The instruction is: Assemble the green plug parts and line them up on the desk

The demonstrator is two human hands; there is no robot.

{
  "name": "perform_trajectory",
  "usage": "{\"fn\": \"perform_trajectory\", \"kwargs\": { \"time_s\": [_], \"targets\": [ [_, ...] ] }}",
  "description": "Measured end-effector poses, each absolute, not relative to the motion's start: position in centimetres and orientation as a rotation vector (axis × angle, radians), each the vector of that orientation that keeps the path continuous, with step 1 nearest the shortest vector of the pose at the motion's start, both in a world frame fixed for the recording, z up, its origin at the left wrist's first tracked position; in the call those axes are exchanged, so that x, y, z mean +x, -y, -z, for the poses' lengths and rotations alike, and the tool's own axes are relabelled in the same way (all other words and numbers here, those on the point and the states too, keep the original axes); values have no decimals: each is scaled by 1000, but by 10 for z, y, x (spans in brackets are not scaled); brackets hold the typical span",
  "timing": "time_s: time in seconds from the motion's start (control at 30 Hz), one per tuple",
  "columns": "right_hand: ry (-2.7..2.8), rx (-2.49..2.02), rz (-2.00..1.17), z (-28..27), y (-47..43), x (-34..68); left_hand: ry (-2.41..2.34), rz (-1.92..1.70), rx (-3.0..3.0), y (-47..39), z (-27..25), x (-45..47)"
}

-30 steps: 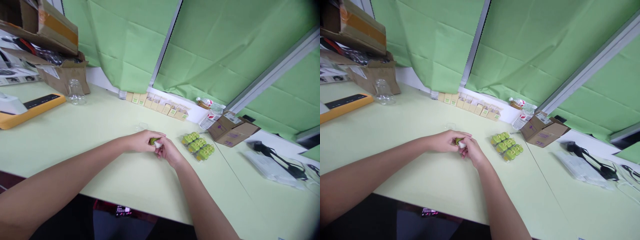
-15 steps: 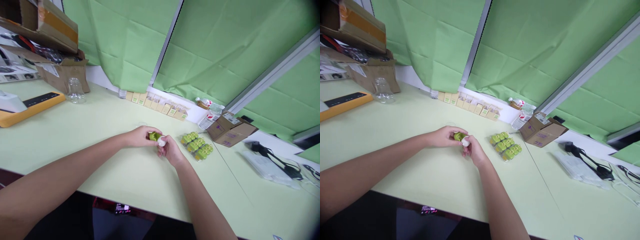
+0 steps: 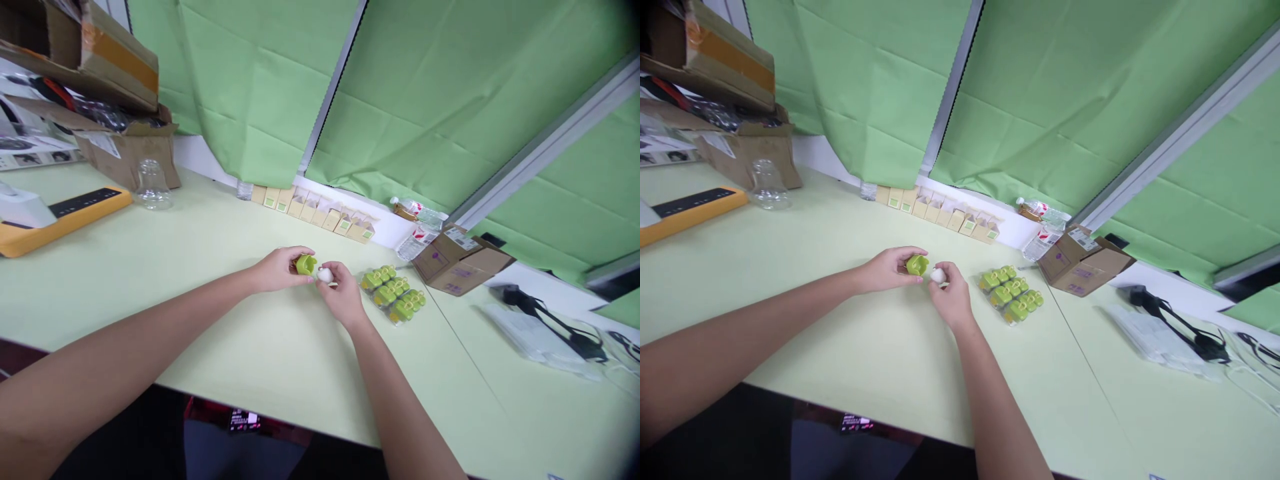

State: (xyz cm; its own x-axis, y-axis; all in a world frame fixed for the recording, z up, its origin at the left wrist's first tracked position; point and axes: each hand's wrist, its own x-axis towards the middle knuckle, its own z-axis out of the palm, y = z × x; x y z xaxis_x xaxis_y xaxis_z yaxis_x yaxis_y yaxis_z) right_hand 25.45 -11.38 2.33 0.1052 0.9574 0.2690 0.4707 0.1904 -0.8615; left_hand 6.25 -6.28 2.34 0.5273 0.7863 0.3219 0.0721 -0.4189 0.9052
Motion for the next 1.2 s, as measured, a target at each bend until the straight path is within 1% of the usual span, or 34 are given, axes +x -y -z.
{"fn": "perform_trajectory", "kwargs": {
  "time_s": [0.1,0.3,0.57,0.73,1.0,1.2],
  "targets": [
    [1690,-1462,-456,-19,115,256,-746,-962,1868,65,-23,63],
    [2007,-1547,-282,-18,119,255,-740,-956,1915,70,-27,63],
    [2089,-1499,-274,-20,120,252,-794,-802,2096,80,-38,57],
    [2033,-1507,-282,-21,122,251,-755,-796,2083,83,-41,59],
    [2065,-1625,-254,-19,120,256,-854,-769,2154,82,-41,58],
    [1918,-1455,-200,-24,121,255,-806,-784,2165,84,-40,61]
  ]
}}
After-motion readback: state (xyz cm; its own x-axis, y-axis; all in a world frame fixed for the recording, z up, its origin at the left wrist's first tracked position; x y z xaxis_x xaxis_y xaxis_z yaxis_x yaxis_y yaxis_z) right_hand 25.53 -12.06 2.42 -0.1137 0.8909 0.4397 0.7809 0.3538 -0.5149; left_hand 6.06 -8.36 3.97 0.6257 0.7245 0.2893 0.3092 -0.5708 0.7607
